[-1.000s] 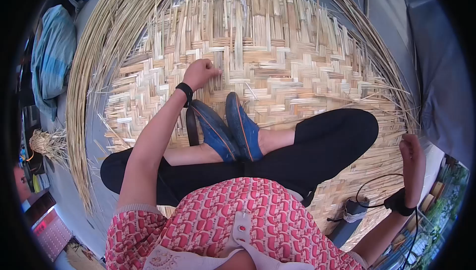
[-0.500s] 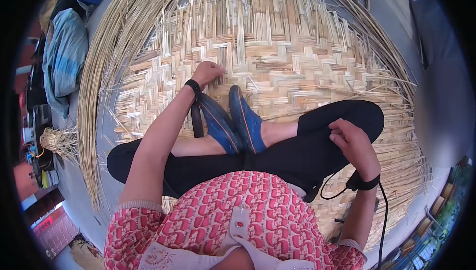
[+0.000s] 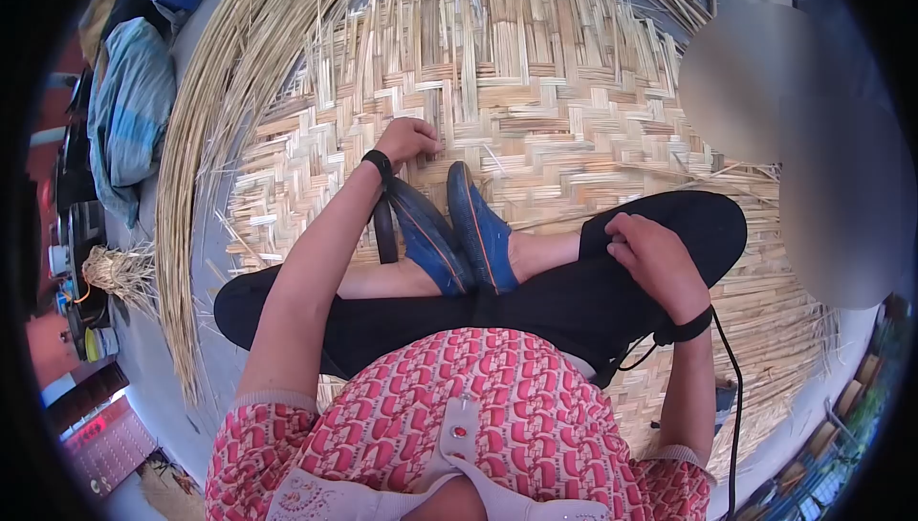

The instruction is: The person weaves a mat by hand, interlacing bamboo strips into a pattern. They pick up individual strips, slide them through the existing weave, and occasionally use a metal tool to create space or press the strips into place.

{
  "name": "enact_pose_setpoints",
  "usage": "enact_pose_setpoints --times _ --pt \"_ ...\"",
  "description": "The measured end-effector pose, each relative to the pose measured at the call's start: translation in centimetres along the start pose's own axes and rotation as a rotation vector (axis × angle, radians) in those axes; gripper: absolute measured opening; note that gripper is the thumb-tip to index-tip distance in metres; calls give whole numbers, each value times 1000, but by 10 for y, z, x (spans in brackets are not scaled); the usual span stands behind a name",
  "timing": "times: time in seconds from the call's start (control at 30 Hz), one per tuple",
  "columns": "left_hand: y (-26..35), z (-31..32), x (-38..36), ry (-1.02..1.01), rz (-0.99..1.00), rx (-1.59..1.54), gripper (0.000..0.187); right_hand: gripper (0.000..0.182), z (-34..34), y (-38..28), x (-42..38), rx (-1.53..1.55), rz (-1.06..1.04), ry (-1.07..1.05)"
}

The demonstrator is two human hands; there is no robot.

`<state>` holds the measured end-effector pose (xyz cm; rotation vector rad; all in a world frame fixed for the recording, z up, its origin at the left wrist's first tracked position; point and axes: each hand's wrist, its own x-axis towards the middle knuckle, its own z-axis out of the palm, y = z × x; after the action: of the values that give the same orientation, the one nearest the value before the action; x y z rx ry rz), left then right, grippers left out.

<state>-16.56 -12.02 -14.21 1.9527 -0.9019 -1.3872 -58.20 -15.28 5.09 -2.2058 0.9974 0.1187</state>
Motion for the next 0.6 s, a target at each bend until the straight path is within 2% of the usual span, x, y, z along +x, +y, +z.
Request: enact_pose_setpoints --times 0.33,0.4,0.43,0.5,0.53,0.6 --pt "8 15 -11 146 117 361 16 18 7 8 8 -45 -20 -15" --pt "10 19 -14 206 266 548 18 18 8 8 9 -72 -22 -24" --pt "14 20 -16 205 265 547 18 18 8 8 10 -69 -37 -23" --pt "19 21 -20 376 424 890 21 18 11 8 13 -66 -51 -22" --pt "18 20 -19 374 425 888 21 18 13 8 14 -81 -61 -30" --pt "18 13 -14 77 520 817 23 19 16 7 17 -100 -64 -33"
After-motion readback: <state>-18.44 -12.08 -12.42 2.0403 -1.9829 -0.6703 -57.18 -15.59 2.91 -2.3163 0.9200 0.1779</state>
